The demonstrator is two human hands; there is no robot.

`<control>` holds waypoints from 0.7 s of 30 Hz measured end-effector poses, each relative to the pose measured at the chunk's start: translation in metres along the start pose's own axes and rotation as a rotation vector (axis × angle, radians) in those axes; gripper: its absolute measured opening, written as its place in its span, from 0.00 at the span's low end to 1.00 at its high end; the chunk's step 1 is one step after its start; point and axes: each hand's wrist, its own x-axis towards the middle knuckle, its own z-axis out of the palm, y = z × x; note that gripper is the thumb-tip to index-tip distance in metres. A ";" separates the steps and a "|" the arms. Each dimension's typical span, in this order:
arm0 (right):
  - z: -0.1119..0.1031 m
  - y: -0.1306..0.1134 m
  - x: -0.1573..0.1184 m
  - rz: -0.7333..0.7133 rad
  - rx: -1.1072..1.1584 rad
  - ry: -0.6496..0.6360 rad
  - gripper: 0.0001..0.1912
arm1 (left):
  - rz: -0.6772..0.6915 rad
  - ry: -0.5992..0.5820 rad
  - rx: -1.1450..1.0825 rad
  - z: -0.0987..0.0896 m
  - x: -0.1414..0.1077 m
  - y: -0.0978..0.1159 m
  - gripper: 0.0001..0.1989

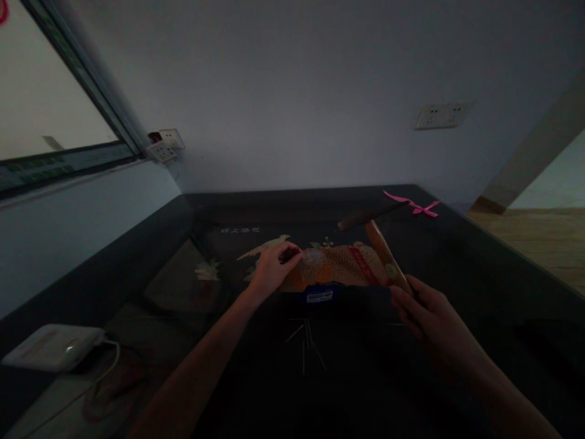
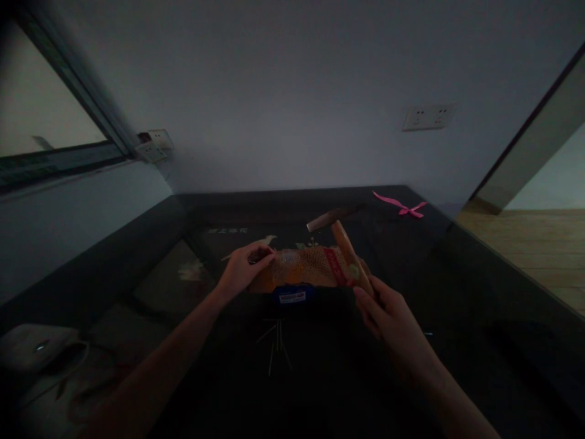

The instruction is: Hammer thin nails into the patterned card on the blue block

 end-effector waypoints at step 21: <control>-0.003 0.015 0.004 0.069 0.052 -0.072 0.19 | 0.573 -0.696 0.649 0.066 -0.090 0.036 0.05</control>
